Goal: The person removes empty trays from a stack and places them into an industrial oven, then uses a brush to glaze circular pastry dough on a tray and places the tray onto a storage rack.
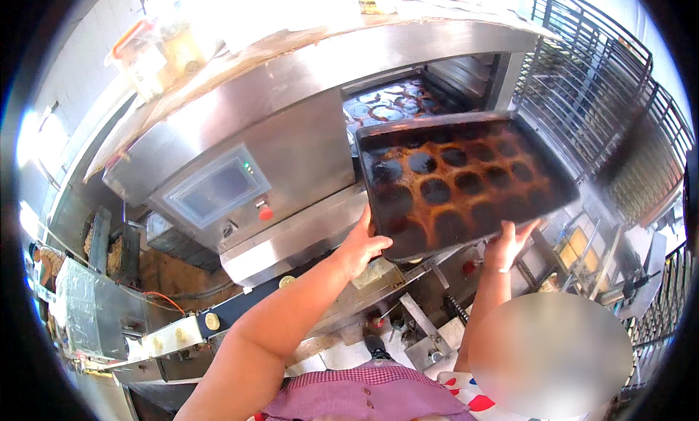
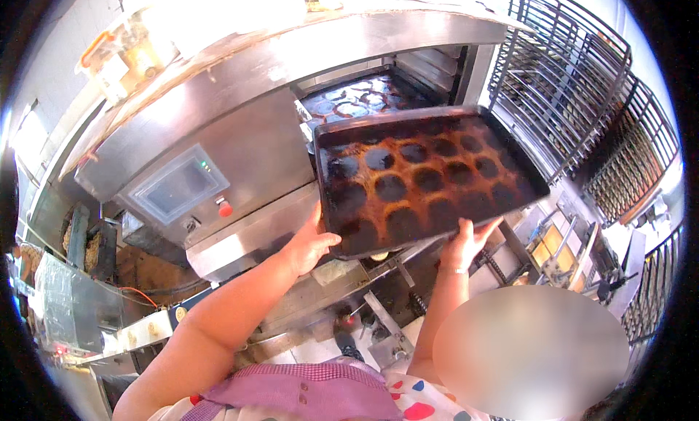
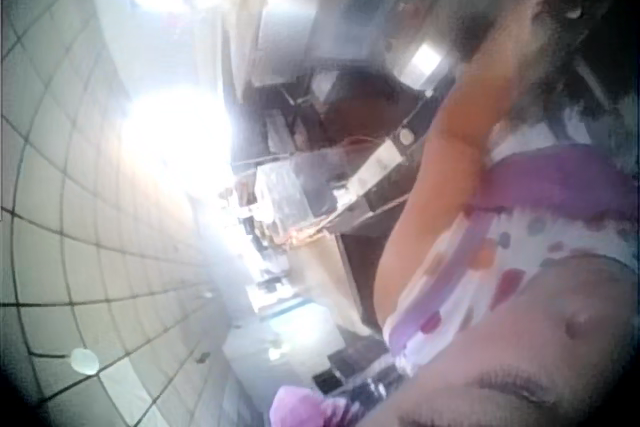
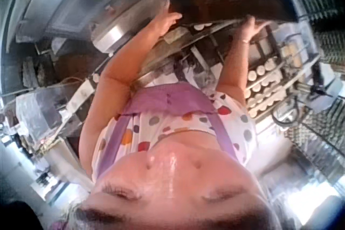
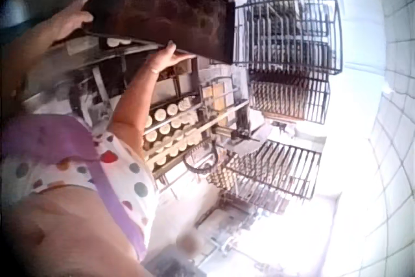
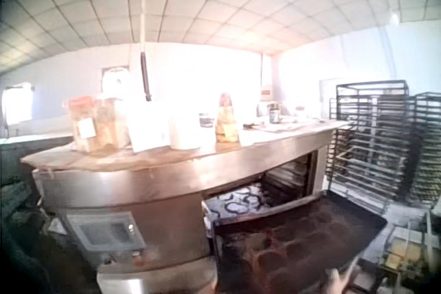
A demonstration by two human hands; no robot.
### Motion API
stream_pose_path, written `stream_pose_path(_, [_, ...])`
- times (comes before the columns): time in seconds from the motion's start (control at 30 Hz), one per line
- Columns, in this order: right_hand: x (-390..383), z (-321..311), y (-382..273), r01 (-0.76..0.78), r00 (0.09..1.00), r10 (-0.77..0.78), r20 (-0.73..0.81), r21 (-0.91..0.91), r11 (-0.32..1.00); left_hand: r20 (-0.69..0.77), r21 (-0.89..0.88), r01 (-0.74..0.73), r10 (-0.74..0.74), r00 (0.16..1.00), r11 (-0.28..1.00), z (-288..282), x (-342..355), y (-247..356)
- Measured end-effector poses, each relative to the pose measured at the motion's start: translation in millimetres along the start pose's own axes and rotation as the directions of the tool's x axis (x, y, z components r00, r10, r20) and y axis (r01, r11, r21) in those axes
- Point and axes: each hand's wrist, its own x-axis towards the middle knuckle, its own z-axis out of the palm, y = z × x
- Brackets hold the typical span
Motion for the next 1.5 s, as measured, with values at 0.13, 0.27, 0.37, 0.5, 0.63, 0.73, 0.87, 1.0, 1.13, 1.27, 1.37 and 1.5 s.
stream_pose_path(0.13, [62,51,58,-0.096,0.992,0.103,0.074,-0.092,0.991,-0.081,0.154,0.035,-0.023,0.996,0.987,-18,41,32])
stream_pose_path(0.27, [35,130,139,-0.458,0.885,0.466,0.008,-0.165,0.873,-0.088,0.223,0.066,-0.047,0.995,0.973,-41,36,25])
stream_pose_path(0.37, [19,191,193,-0.552,0.814,0.558,0.163,-0.086,0.83,-0.153,0.297,0.109,-0.065,0.986,0.949,-63,-8,4])
stream_pose_path(0.5, [39,244,216,-0.563,0.764,0.605,0.224,-0.226,0.795,-0.366,0.302,0.222,-0.102,0.925,0.927,-100,-95,-10])
stream_pose_path(0.63, [43,250,214,-0.601,0.638,0.7,0.322,-0.36,0.713,-0.553,0.233,0.182,-0.024,0.833,0.955,-120,-185,-26])
stream_pose_path(0.73, [5,215,204,-0.61,0.523,0.707,0.475,-0.37,0.7,-0.638,0.251,0.164,0.036,0.769,0.954,-114,-253,-28])
stream_pose_path(0.87, [-136,162,149,-0.602,0.562,0.724,0.401,-0.402,0.69,-0.713,0.648,0.29,0.427,0.556,0.705,-86,-375,-40])
stream_pose_path(1.0, [-289,91,114,-0.625,0.252,0.853,0.456,-0.597,0.504,-0.48,0.7,0.685,0.844,0.24,0.204,-35,-535,-58])
stream_pose_path(1.13, [-431,59,37,-0.466,-0.052,0.857,0.513,-0.771,0.433,-0.31,0.112,0.981,0.943,-0.119,0.161,47,-726,-121])
stream_pose_path(1.27, [-531,41,-31,-0.359,-0.289,0.796,0.531,-0.831,0.425,-0.436,-0.296,0.906,0.802,-0.409,0.302,131,-856,-217])
stream_pose_path(1.37, [-585,33,-77,-0.32,-0.412,0.723,0.555,-0.831,0.456,-0.467,-0.219,0.898,0.767,-0.44,0.382,151,-888,-221])
stream_pose_path(1.5, [-641,34,-157,-0.267,-0.592,0.573,0.567,-0.809,0.524,-0.431,-0.068,0.941,0.841,-0.327,0.331,156,-908,-209])
